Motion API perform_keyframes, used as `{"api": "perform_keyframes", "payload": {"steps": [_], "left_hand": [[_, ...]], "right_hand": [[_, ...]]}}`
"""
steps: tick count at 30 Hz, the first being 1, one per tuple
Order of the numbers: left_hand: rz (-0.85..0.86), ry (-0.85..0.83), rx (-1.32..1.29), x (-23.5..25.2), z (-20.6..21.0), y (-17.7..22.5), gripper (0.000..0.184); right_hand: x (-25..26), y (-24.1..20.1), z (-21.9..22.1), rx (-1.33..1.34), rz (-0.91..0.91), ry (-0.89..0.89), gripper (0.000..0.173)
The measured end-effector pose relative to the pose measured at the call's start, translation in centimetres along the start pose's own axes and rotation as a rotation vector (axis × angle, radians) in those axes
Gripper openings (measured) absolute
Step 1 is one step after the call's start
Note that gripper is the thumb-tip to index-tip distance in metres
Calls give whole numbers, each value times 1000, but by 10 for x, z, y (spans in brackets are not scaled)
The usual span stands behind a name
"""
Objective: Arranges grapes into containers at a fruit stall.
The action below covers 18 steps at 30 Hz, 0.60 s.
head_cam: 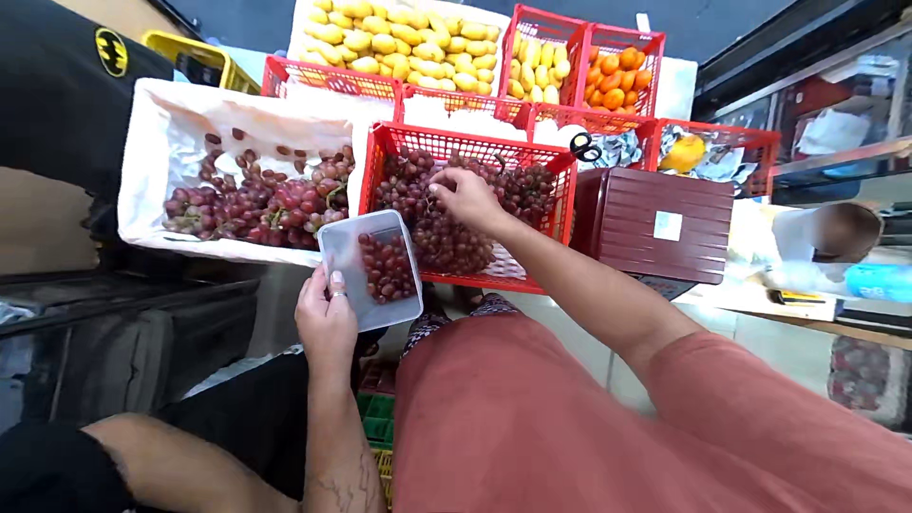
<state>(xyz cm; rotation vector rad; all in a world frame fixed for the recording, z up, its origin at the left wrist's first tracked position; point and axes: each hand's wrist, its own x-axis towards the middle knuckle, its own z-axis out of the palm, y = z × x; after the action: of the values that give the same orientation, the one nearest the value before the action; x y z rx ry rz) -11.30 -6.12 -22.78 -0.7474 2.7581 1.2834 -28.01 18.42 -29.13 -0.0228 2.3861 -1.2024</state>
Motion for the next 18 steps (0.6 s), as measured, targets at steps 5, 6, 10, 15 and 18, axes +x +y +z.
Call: {"api": "perform_keyframes", "payload": {"steps": [5, 6, 10, 15, 18], "left_hand": [[-24, -56, 39, 21, -18, 15, 38], [-12, -58, 63, 26, -23, 18, 38], [36, -50, 46, 49, -38, 22, 38], [94, -52, -10, 68, -34, 12, 37], [95, -76, -50, 76, -26, 9, 35]], "right_hand": [[45, -3, -12, -82, 47, -46, 28], [43, -4, -16, -90, 45, -41, 27], [2, 6, -24, -80, -21, -19, 19], [-60, 40, 16, -463, -376, -106, 26], [-61, 56, 37, -576, -544, -58, 17]]}}
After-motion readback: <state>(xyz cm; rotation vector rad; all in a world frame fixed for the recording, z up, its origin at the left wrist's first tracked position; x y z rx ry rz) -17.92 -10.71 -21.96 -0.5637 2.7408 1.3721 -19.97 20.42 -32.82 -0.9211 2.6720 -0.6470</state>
